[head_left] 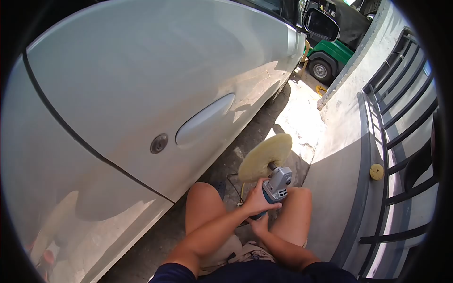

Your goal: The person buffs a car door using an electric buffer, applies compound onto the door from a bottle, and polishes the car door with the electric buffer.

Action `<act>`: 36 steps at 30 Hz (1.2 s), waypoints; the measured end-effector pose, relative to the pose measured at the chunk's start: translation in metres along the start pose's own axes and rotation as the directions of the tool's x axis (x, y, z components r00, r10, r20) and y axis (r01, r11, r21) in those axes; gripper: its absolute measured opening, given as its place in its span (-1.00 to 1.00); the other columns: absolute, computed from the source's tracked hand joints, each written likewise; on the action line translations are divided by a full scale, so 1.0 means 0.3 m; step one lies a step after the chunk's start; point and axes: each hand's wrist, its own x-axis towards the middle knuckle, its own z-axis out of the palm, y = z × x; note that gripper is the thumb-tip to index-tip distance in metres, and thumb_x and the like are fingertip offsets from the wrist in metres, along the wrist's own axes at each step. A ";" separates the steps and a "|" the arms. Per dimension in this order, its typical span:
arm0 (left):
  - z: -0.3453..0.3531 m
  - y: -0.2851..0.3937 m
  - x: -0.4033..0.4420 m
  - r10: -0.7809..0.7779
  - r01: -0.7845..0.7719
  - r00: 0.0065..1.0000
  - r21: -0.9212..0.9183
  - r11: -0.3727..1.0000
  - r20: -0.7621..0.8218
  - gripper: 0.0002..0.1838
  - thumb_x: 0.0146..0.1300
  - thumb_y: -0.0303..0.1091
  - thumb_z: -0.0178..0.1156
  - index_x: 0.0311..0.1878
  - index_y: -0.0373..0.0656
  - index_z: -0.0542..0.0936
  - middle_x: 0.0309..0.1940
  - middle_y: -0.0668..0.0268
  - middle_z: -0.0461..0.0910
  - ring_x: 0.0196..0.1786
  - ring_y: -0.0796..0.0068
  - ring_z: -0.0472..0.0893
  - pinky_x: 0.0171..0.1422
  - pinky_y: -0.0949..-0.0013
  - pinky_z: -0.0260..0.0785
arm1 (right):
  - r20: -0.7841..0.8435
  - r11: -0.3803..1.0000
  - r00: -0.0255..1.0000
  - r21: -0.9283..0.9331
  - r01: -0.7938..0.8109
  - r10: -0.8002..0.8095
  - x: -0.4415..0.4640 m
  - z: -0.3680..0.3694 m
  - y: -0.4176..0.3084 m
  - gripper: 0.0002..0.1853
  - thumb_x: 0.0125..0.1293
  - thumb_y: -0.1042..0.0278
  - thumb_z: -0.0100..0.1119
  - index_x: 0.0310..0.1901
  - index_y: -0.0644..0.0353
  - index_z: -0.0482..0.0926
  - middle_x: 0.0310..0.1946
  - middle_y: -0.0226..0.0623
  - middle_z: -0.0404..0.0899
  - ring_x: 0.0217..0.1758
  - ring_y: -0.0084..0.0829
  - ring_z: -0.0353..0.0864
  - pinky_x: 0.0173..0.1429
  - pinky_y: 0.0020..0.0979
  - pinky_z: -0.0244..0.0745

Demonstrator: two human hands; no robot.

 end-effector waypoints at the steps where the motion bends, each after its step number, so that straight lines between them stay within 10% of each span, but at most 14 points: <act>1: 0.006 -0.008 -0.001 -0.008 0.008 1.000 -0.018 1.000 -0.010 0.26 -0.20 0.11 0.86 0.52 -0.12 0.33 0.26 -0.07 0.71 0.34 -0.09 0.74 0.44 -0.03 0.57 | 0.027 1.000 1.000 -0.026 -0.005 0.006 -0.001 -0.008 0.024 -0.11 0.05 0.48 0.81 0.40 0.32 0.47 0.26 -0.18 0.72 0.29 -0.26 0.74 0.36 -0.19 0.64; 9: 0.004 0.052 -0.069 -0.036 0.043 0.961 0.018 0.999 -0.274 0.19 -0.13 0.03 0.84 0.52 -0.12 0.35 0.19 -0.06 0.74 0.25 -0.08 0.78 0.40 -0.02 0.61 | 0.258 0.984 0.959 -0.104 0.146 -0.115 0.067 -0.032 0.000 -0.04 0.31 0.21 0.64 0.62 0.36 0.31 0.49 -0.09 0.54 0.50 -0.26 0.55 0.51 -0.21 0.50; 15: -0.021 0.019 -0.091 -0.010 -0.023 0.893 -0.068 0.997 -0.449 0.19 -0.15 0.00 0.86 0.50 -0.15 0.36 0.19 -0.12 0.74 0.25 -0.06 0.79 0.37 0.02 0.63 | 0.257 0.980 0.965 0.172 -0.103 0.056 0.076 0.047 -0.119 -0.11 0.20 0.34 0.68 0.54 0.30 0.43 0.49 -0.08 0.54 0.56 -0.21 0.52 0.62 -0.18 0.41; 21: -0.093 0.043 -0.085 -0.041 0.017 0.796 -0.045 0.999 -0.603 0.19 -0.15 -0.01 0.87 0.47 -0.21 0.35 0.18 -0.12 0.74 0.22 -0.03 0.80 0.34 0.01 0.64 | 0.393 0.983 0.907 0.033 -0.180 0.153 0.128 0.087 -0.156 -0.07 0.19 0.37 0.69 0.57 0.27 0.41 0.46 -0.19 0.58 0.51 -0.26 0.58 0.55 -0.18 0.50; 36: -0.122 0.074 0.158 -0.116 0.134 0.841 -0.004 0.991 -0.528 0.18 -0.11 0.05 0.79 0.51 -0.16 0.31 0.25 -0.21 0.67 0.27 -0.28 0.72 0.38 -0.13 0.58 | 0.382 0.955 0.921 0.241 -0.175 0.073 0.327 0.120 -0.131 -0.01 0.10 0.35 0.78 0.56 0.28 0.42 0.43 -0.23 0.62 0.45 -0.29 0.62 0.49 -0.21 0.53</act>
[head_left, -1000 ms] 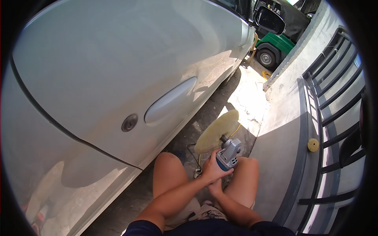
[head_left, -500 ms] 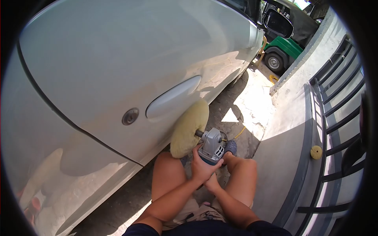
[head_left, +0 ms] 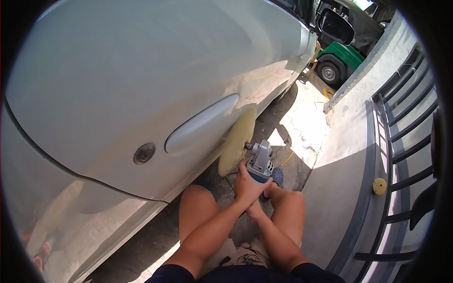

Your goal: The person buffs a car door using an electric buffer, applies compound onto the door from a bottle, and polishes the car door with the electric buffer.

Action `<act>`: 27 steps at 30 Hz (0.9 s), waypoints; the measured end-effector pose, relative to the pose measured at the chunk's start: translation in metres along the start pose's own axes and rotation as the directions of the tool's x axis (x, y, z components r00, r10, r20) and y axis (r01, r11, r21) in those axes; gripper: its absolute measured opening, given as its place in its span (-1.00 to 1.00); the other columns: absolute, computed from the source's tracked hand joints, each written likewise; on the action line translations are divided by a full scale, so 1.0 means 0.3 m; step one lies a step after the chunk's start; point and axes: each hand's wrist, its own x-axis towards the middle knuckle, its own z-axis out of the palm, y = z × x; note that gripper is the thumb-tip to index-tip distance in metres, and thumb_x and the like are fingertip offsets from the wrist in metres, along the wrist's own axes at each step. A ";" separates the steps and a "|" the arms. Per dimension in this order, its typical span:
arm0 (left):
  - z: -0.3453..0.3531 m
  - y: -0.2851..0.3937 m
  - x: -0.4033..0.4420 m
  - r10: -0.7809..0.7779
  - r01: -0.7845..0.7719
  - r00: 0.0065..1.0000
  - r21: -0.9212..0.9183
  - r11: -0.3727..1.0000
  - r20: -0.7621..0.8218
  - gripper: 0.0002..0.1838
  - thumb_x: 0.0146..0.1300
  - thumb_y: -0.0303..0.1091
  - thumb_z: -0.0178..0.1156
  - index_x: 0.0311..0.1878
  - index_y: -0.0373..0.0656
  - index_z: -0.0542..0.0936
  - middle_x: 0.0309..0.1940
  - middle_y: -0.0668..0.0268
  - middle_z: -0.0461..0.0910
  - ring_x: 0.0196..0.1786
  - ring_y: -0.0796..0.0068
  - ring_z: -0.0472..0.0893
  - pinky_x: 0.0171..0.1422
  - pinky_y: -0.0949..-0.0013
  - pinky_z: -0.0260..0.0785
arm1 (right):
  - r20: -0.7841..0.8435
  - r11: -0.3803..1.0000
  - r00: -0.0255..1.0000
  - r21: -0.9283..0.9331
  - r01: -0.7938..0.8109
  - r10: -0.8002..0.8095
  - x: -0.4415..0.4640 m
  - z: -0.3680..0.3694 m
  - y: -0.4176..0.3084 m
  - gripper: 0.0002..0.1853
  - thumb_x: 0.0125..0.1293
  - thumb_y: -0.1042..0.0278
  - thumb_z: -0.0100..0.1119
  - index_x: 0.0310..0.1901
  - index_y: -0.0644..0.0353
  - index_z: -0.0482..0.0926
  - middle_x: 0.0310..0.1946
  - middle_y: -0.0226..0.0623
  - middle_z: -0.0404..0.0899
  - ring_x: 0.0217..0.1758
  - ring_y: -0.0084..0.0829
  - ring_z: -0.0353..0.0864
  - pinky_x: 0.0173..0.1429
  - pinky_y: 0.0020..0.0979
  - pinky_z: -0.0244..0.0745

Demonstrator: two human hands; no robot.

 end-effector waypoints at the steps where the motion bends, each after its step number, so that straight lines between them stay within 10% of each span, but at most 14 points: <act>1: -0.018 -0.013 -0.022 -0.029 0.029 1.000 0.017 0.999 -0.003 0.18 -0.11 0.05 0.80 0.51 -0.15 0.31 0.21 -0.20 0.70 0.25 -0.26 0.74 0.38 -0.12 0.58 | 0.014 0.999 1.000 -0.031 -0.009 0.010 -0.011 0.003 0.024 0.01 0.11 0.35 0.77 0.58 0.28 0.39 0.46 -0.22 0.59 0.48 -0.27 0.59 0.52 -0.20 0.50; 10: -0.108 -0.175 -0.236 0.039 -0.043 0.980 -0.019 0.999 -0.197 0.19 -0.14 0.05 0.82 0.49 -0.17 0.32 0.15 -0.16 0.72 0.19 -0.23 0.78 0.28 -0.09 0.65 | 0.247 0.955 0.969 -0.287 0.079 -0.005 -0.099 0.003 0.151 0.00 0.17 0.30 0.68 0.62 0.28 0.34 0.56 -0.09 0.48 0.63 -0.18 0.45 0.70 -0.15 0.32; 17: -0.069 0.004 -0.054 0.118 -0.120 0.993 -0.070 0.990 -0.030 0.22 -0.12 0.08 0.83 0.53 -0.12 0.29 0.11 -0.18 0.76 0.18 -0.22 0.81 0.32 -0.10 0.66 | -0.006 0.945 0.999 -0.326 0.044 -0.048 -0.039 0.030 -0.116 -0.08 0.34 0.19 0.61 0.62 0.31 0.33 0.59 -0.11 0.44 0.62 -0.23 0.43 0.70 -0.21 0.31; 27: -0.061 0.084 -0.021 0.168 -0.168 0.986 -0.160 0.973 -0.014 0.24 -0.14 0.07 0.85 0.52 -0.14 0.27 0.15 -0.17 0.74 0.20 -0.21 0.80 0.33 -0.08 0.65 | 0.030 0.903 0.985 -0.396 0.169 -0.171 -0.019 0.005 -0.273 -0.05 0.27 0.22 0.65 0.61 0.31 0.33 0.54 -0.10 0.47 0.60 -0.19 0.46 0.70 -0.15 0.31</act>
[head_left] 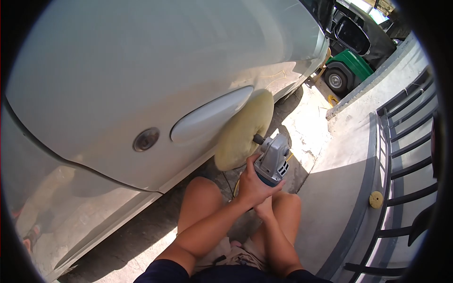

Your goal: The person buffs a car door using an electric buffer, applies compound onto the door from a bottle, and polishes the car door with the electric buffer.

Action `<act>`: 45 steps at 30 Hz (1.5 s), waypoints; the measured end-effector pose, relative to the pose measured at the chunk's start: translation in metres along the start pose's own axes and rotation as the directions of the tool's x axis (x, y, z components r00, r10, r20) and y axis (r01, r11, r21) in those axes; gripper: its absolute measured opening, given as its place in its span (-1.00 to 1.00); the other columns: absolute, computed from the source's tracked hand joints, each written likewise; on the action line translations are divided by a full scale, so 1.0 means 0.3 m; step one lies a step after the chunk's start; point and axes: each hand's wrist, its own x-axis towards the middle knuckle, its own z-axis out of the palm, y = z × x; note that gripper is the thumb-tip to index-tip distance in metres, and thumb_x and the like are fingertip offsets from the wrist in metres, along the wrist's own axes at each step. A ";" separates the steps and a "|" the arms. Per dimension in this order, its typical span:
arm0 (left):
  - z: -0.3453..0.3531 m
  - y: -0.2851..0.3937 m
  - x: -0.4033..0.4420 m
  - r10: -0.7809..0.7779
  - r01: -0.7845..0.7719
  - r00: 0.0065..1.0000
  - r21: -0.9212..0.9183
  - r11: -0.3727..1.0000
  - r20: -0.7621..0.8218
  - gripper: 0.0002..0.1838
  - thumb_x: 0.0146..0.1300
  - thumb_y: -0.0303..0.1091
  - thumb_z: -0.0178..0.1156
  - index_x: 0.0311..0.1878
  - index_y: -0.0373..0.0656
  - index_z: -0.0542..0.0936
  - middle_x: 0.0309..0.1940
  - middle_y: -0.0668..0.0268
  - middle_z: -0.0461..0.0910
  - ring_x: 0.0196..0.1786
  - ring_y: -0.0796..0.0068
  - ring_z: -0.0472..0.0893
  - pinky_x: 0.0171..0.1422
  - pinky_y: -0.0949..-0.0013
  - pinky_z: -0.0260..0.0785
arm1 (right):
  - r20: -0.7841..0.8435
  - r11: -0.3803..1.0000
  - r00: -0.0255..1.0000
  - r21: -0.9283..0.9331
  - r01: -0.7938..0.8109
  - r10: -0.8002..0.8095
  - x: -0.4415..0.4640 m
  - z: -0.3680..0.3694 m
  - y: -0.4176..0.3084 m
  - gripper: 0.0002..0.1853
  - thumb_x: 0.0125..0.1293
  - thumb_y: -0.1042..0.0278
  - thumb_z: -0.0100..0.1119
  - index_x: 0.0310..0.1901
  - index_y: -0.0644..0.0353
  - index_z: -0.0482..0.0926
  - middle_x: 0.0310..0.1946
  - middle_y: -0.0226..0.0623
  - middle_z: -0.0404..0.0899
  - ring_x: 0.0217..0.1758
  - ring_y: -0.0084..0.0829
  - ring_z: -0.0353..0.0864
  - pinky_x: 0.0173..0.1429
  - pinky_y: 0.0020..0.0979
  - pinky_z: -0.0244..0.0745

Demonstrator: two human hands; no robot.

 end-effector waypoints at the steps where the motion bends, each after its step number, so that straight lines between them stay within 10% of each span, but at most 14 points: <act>1: -0.007 -0.009 -0.006 0.007 -0.007 1.000 0.014 1.000 -0.006 0.24 -0.14 0.07 0.85 0.51 -0.14 0.27 0.16 -0.17 0.74 0.21 -0.20 0.79 0.34 -0.08 0.65 | 0.003 1.000 1.000 -0.017 -0.005 0.005 -0.012 0.004 0.018 -0.04 0.26 0.23 0.65 0.61 0.31 0.33 0.54 -0.11 0.47 0.60 -0.20 0.46 0.70 -0.15 0.32; 9: -0.026 -0.141 -0.112 -0.136 0.137 0.990 0.010 0.991 -0.028 0.21 -0.08 0.10 0.79 0.54 -0.14 0.28 0.19 -0.20 0.72 0.22 -0.28 0.77 0.34 -0.12 0.63 | 0.088 0.971 0.974 0.099 -0.219 0.211 -0.135 0.044 0.241 0.03 0.07 0.34 0.81 0.55 0.29 0.40 0.41 -0.24 0.61 0.46 -0.31 0.61 0.55 -0.20 0.50; 12: -0.046 -0.161 -0.157 -0.185 0.187 0.982 0.029 0.982 -0.047 0.21 -0.12 0.04 0.83 0.52 -0.15 0.29 0.17 -0.19 0.73 0.22 -0.20 0.78 0.34 -0.07 0.64 | 0.047 0.983 0.983 0.054 -0.178 0.176 -0.175 0.069 0.269 -0.20 0.08 0.34 0.74 0.37 0.32 0.58 0.22 -0.21 0.76 0.26 -0.34 0.75 0.36 -0.21 0.64; 18: -0.057 -0.148 -0.167 -0.170 0.171 0.983 0.017 0.985 -0.063 0.22 -0.13 0.02 0.85 0.51 -0.16 0.29 0.14 -0.17 0.75 0.21 -0.15 0.80 0.34 -0.05 0.65 | 0.073 0.986 0.983 -0.029 -0.164 0.166 -0.161 0.066 0.208 0.00 0.05 0.25 0.83 0.50 0.29 0.48 0.42 -0.20 0.62 0.46 -0.31 0.61 0.53 -0.18 0.52; 28: 0.031 0.071 0.074 -0.080 0.084 0.993 -0.045 0.995 0.086 0.17 -0.10 0.00 0.83 0.47 -0.16 0.27 0.15 -0.14 0.73 0.20 -0.13 0.80 0.32 -0.03 0.65 | -0.112 1.000 0.993 0.008 -0.020 0.021 0.009 -0.085 -0.006 -0.11 0.00 0.38 0.84 0.37 0.38 0.53 0.25 -0.22 0.73 0.25 -0.32 0.76 0.34 -0.22 0.68; 45: -0.060 -0.083 -0.089 0.004 -0.008 0.995 -0.040 0.999 -0.103 0.23 -0.14 -0.01 0.83 0.53 -0.19 0.27 0.24 -0.17 0.68 0.26 -0.20 0.76 0.38 -0.08 0.62 | 0.171 0.956 0.978 -0.248 0.160 -0.119 -0.006 0.004 0.169 -0.05 0.25 0.33 0.54 0.65 0.29 0.30 0.59 0.02 0.44 0.67 -0.04 0.41 0.75 -0.09 0.26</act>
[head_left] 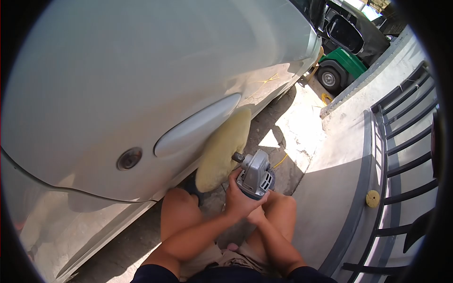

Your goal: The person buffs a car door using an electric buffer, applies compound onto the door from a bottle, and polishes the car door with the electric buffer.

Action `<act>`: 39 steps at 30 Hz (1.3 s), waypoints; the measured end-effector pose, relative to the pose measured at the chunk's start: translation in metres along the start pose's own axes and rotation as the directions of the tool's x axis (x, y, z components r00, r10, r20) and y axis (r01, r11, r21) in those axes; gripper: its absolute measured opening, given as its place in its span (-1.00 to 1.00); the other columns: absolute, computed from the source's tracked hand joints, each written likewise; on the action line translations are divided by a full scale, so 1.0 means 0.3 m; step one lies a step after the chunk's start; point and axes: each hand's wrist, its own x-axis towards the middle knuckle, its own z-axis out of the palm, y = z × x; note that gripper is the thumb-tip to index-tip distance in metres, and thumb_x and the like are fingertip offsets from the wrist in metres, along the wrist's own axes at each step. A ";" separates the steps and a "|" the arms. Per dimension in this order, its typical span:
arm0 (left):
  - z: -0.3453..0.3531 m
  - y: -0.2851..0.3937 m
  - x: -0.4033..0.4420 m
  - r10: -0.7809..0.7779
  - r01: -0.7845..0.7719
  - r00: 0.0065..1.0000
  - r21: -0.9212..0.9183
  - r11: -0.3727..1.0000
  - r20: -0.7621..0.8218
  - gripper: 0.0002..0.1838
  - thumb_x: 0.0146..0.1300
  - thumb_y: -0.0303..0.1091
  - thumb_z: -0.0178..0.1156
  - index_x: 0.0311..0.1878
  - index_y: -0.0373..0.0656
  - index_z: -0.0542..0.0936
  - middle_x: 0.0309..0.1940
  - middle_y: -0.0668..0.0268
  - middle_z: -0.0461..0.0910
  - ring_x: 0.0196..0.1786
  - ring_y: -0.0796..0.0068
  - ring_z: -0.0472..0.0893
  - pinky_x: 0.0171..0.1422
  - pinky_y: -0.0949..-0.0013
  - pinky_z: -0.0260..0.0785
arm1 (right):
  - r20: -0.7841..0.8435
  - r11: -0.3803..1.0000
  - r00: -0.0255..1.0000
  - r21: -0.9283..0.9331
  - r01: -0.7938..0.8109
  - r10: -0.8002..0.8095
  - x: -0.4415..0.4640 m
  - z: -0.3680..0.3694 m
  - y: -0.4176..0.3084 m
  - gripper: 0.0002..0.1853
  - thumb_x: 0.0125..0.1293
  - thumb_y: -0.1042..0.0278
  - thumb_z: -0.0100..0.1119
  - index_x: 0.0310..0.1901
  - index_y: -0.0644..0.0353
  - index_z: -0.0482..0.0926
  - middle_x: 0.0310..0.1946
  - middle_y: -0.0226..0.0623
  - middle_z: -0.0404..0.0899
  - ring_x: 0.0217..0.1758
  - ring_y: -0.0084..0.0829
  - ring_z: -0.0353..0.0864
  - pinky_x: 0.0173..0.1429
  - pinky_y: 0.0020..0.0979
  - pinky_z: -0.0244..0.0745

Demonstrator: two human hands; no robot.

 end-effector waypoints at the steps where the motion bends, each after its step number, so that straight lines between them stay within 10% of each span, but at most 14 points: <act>1: 0.002 -0.012 -0.020 -0.016 0.016 1.000 0.000 1.000 -0.021 0.24 -0.14 -0.02 0.84 0.53 -0.20 0.27 0.24 -0.16 0.68 0.26 -0.18 0.76 0.37 -0.08 0.62 | 0.031 1.000 0.999 0.002 0.014 -0.014 -0.001 0.001 -0.011 -0.08 0.27 0.34 0.52 0.64 0.30 0.32 0.59 0.02 0.44 0.67 -0.04 0.41 0.76 -0.09 0.25; 7: 0.015 -0.041 -0.074 -0.019 0.013 0.994 -0.050 0.999 -0.107 0.24 -0.14 -0.08 0.85 0.53 -0.21 0.26 0.23 -0.08 0.63 0.23 -0.09 0.73 0.33 -0.03 0.62 | 0.202 0.976 0.973 0.166 -0.143 0.108 -0.010 -0.017 -0.047 -0.02 0.29 0.14 0.59 0.65 0.30 0.31 0.67 0.05 0.32 0.76 0.00 0.22 0.85 -0.04 0.02; 13: 0.058 -0.002 0.056 -0.041 0.040 0.999 0.021 0.999 0.021 0.19 -0.11 -0.04 0.82 0.51 -0.16 0.27 0.17 -0.16 0.71 0.19 -0.21 0.78 0.29 -0.08 0.66 | -0.017 0.958 0.989 0.251 -0.136 0.145 0.044 0.005 -0.056 0.00 0.32 0.19 0.60 0.68 0.29 0.24 0.69 0.02 0.27 0.76 -0.09 0.23 0.83 -0.11 0.06; 17: 0.098 0.030 0.149 -0.071 0.070 0.988 0.016 0.997 0.136 0.18 -0.08 0.02 0.80 0.51 -0.15 0.27 0.15 -0.19 0.72 0.15 -0.26 0.79 0.27 -0.10 0.66 | -0.227 0.968 0.956 0.212 -0.135 0.183 0.084 -0.023 -0.061 -0.06 0.17 0.24 0.74 0.53 0.32 0.45 0.42 -0.13 0.64 0.48 -0.24 0.63 0.58 -0.18 0.49; 24: 0.140 0.214 0.239 -0.057 0.083 0.970 -0.103 0.991 0.235 0.23 -0.09 0.06 0.83 0.51 -0.17 0.24 0.19 -0.17 0.69 0.23 -0.14 0.78 0.35 -0.04 0.63 | -0.252 0.923 0.888 0.112 -0.367 0.384 0.105 -0.223 -0.354 0.06 0.00 0.25 0.85 0.53 0.29 0.44 0.39 -0.18 0.66 0.41 -0.29 0.67 0.52 -0.19 0.55; 31: 0.160 0.313 0.200 0.085 -0.044 0.986 -0.263 0.964 0.147 0.23 0.04 -0.02 0.82 0.53 -0.29 0.15 0.25 -0.21 0.62 0.28 -0.07 0.75 0.38 0.02 0.60 | -0.276 0.992 0.961 0.127 0.017 0.019 0.101 -0.361 -0.334 0.08 -0.06 0.22 0.89 0.51 0.27 0.46 0.32 -0.22 0.68 0.32 -0.33 0.70 0.43 -0.23 0.62; 39: 0.135 0.333 0.105 0.104 -0.041 0.982 -0.354 0.935 0.160 0.16 0.24 -0.16 0.72 0.57 -0.38 0.03 0.28 -0.22 0.56 0.28 -0.02 0.71 0.41 0.03 0.55 | -0.119 0.966 0.968 0.164 -0.200 0.220 -0.020 -0.408 -0.324 -0.12 -0.19 0.34 0.88 0.26 0.29 0.66 0.08 -0.28 0.80 0.11 -0.36 0.77 0.30 -0.23 0.70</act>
